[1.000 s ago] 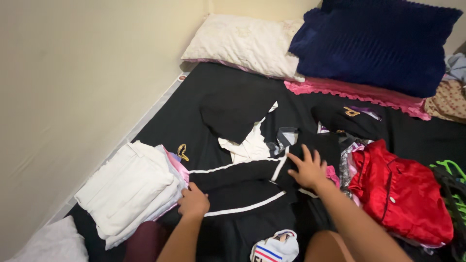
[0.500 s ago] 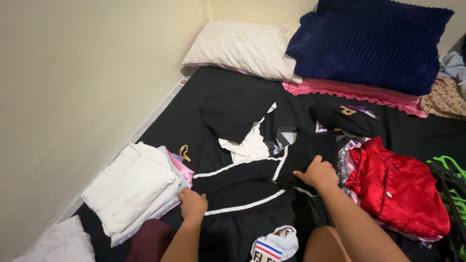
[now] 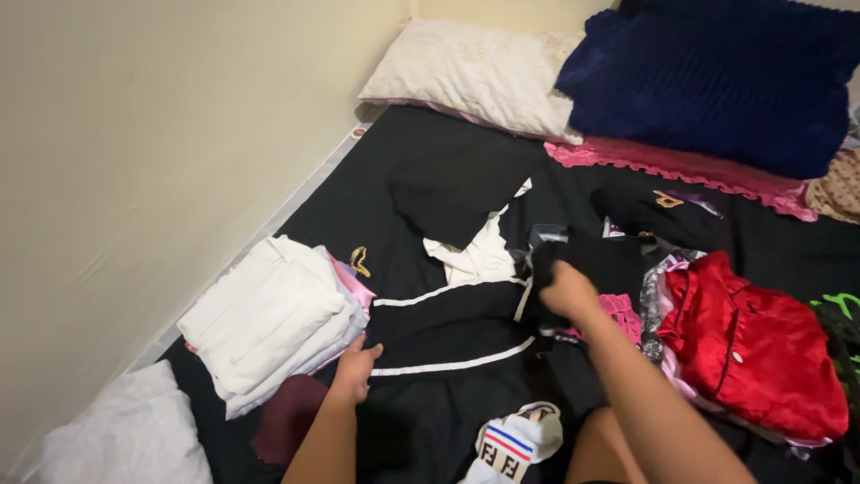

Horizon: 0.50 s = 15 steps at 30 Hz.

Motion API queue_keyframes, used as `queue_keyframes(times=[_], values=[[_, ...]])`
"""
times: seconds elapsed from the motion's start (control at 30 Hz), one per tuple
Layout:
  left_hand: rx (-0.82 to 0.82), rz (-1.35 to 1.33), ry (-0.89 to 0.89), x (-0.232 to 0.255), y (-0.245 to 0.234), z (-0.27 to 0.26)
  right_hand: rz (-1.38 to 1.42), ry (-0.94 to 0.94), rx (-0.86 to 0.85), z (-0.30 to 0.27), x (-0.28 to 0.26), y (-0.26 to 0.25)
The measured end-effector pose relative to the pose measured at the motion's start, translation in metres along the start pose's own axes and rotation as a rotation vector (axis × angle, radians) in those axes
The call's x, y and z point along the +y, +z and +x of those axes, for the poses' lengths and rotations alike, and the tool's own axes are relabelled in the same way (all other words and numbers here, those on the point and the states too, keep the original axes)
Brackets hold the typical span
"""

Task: The person folds a black shirt, a white t-shirt, and a pair of socks by hand on a bed before placing them into a closet drawer.

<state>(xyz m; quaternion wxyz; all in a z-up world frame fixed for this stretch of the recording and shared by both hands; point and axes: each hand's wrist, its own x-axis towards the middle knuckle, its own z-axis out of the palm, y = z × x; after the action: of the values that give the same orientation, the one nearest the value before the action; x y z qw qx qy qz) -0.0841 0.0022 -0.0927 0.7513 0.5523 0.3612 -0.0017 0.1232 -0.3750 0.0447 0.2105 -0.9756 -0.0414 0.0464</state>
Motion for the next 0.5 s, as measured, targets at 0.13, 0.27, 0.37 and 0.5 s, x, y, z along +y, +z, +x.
queue_keyframes(times=[0.13,0.27,0.37,0.5], values=[[-0.099,-0.106,-0.04,-0.009,-0.005,0.011,0.048,-0.228,-0.137,-0.04,-0.112,0.02],[-0.12,-0.363,-0.053,-0.001,-0.008,0.01,0.558,-0.426,-0.498,-0.068,-0.174,0.062],[-0.077,-0.387,-0.088,0.017,-0.002,-0.009,0.632,-0.323,-0.536,-0.05,-0.151,0.092],[-0.108,0.133,0.1,0.023,0.011,-0.023,0.194,-0.335,-0.054,-0.029,-0.069,0.126]])
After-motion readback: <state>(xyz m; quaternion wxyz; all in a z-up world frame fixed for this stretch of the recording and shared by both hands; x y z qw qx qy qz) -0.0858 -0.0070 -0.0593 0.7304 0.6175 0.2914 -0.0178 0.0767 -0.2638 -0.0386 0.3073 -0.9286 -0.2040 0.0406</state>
